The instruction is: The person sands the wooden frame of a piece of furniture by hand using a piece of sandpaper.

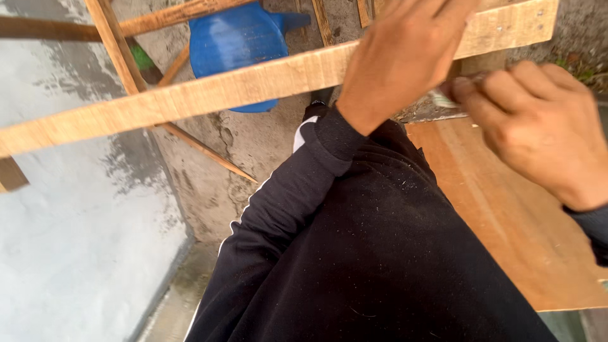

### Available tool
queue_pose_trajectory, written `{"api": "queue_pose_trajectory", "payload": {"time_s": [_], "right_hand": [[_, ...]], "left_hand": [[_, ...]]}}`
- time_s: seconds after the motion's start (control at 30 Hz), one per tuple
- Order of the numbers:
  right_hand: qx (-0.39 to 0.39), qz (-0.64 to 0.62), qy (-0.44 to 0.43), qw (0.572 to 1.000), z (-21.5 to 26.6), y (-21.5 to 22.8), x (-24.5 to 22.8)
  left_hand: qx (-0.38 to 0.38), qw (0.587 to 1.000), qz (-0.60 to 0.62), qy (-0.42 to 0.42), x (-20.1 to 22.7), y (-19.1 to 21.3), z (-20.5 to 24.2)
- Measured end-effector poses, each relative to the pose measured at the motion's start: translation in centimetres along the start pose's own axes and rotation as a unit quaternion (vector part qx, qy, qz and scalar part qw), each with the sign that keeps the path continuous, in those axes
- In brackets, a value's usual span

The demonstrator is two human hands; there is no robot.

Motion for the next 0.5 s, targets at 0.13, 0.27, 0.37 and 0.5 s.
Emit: {"api": "queue_pose_trajectory", "payload": {"time_s": [0.13,0.27,0.37,0.5], "right_hand": [[0.043,0.017,0.093,0.995,-1.1,-1.2,0.5],[0.089,0.064,0.139,0.984,-0.7,-0.6,1.5],[0.134,0.112,0.162,0.971,0.4,-0.5,2.4],[0.087,-0.029,0.125,0.988,-0.4,-2.3,2.8]], "left_hand": [[0.033,0.997,-0.067,0.020,0.6,1.6,1.0],[0.056,0.992,-0.107,0.036,2.7,1.6,1.3],[0.075,0.983,-0.161,0.042,4.5,1.2,1.9],[0.105,0.971,-0.202,0.081,4.8,1.2,2.5]]}}
Point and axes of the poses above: each hand's wrist, its own z-axis away from the middle knuckle, its own y-axis out of the back of the hand, x = y × z, the point moved 1 cm from there along -z, towards the middle knuckle, and after that the axes turned 7 degrees about -z, right-handed, at the moved point
